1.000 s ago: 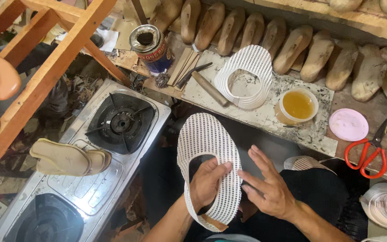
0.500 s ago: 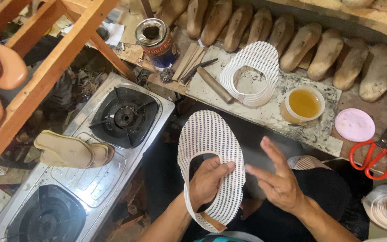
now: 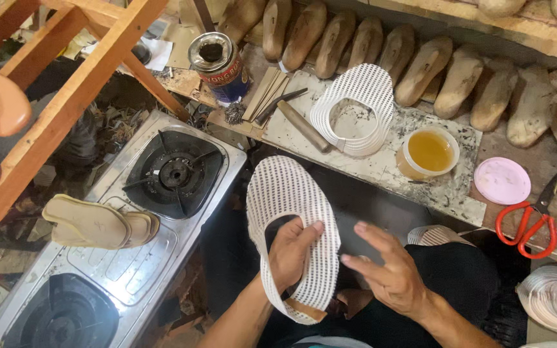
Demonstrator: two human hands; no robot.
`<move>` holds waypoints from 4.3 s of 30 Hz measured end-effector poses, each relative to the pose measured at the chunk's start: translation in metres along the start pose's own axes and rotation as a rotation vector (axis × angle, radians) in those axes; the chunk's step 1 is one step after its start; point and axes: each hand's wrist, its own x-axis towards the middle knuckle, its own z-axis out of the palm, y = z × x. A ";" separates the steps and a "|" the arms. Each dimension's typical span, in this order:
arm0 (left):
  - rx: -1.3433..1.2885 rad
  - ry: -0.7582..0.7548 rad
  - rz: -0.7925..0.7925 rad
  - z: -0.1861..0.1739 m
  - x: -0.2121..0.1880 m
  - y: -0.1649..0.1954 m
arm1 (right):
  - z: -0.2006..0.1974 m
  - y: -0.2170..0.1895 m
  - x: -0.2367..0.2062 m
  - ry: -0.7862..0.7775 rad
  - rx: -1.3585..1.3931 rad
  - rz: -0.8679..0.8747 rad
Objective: The person holds a white mesh shoe upper and repeatedly stretches and presses it over a wooden block, dipping a hand into a cup of yellow liquid between stretches and smoothing the upper's edges by hand. The upper remains in hand throughout as it is worked into shape.
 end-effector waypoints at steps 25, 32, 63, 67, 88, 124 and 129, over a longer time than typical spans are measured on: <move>0.288 0.073 -0.100 -0.045 -0.008 -0.013 | -0.079 0.129 0.054 0.079 -0.575 0.352; 0.143 -0.015 -0.033 -0.024 -0.006 -0.003 | -0.068 0.093 0.034 0.055 -0.341 0.485; 0.719 0.194 -0.005 -0.006 -0.006 0.021 | -0.026 0.017 0.018 -0.104 -0.201 -0.082; 0.436 0.115 -0.008 -0.028 -0.006 0.018 | -0.056 0.074 0.034 0.084 -0.453 0.221; 0.336 0.010 -0.075 -0.009 -0.010 0.006 | 0.018 0.005 0.024 -0.125 0.246 0.189; 0.173 -0.022 -0.190 0.004 -0.013 0.011 | -0.001 -0.008 0.003 -0.015 -0.224 -0.113; 0.326 0.026 -0.063 0.010 -0.016 0.020 | -0.004 -0.021 -0.007 -0.013 0.071 -0.055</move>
